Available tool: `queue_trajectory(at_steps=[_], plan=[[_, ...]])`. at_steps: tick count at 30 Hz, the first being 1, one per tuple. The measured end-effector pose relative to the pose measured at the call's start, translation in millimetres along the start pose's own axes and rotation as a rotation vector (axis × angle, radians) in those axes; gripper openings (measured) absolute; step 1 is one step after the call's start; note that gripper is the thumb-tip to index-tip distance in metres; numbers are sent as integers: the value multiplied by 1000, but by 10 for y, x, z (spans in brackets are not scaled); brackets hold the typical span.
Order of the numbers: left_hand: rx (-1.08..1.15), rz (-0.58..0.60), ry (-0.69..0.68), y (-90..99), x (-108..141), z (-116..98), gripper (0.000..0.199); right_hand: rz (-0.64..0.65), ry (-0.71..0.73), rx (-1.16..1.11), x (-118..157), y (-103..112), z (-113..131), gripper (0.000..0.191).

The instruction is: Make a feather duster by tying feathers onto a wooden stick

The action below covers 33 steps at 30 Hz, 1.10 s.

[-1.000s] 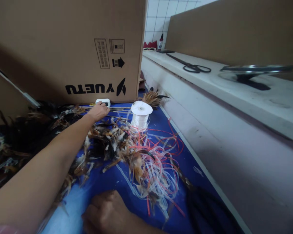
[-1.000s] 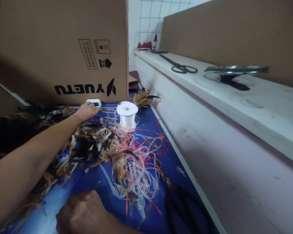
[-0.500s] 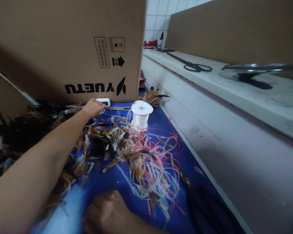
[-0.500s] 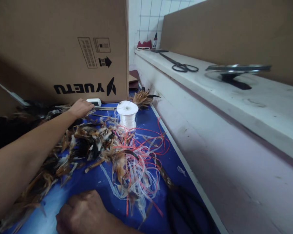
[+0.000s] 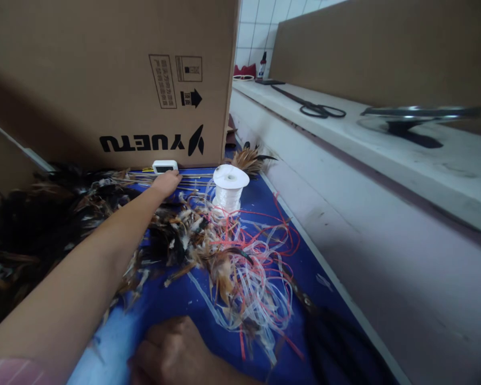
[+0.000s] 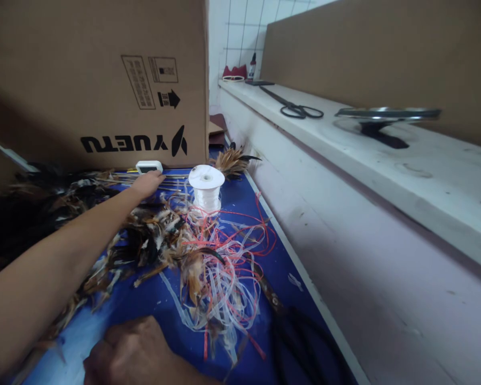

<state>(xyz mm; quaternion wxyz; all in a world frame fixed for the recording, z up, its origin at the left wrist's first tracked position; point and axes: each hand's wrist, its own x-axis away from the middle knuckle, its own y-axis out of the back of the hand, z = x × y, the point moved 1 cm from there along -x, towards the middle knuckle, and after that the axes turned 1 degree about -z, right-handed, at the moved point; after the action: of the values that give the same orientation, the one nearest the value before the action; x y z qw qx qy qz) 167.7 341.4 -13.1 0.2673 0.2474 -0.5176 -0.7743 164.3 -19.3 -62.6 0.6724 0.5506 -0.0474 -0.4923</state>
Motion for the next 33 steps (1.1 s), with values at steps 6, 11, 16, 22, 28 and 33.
queue_trajectory(at_steps=[6, 11, 16, 22, 28, 33], plan=[[17, -6, 43, 65, -79, -80, 36, -36, -22, -4, -12, 88, 6, 22], [20, -8, 38, 79, -140, -110, 34, 6, -48, -9, -18, 171, 16, 24], [17, -3, 32, 96, -149, -104, 35, 1, -44, -15, -28, 176, 19, 23], [10, 8, 7, 100, -158, -107, 35, -39, -36, -24, -19, 90, 4, 23], [-6, -19, -72, 78, -171, -82, 32, 15, -38, -10, -20, 111, 7, 22], [-5, -96, -170, 149, -147, -45, 26, 1, -49, -23, -12, 69, -3, 22]])
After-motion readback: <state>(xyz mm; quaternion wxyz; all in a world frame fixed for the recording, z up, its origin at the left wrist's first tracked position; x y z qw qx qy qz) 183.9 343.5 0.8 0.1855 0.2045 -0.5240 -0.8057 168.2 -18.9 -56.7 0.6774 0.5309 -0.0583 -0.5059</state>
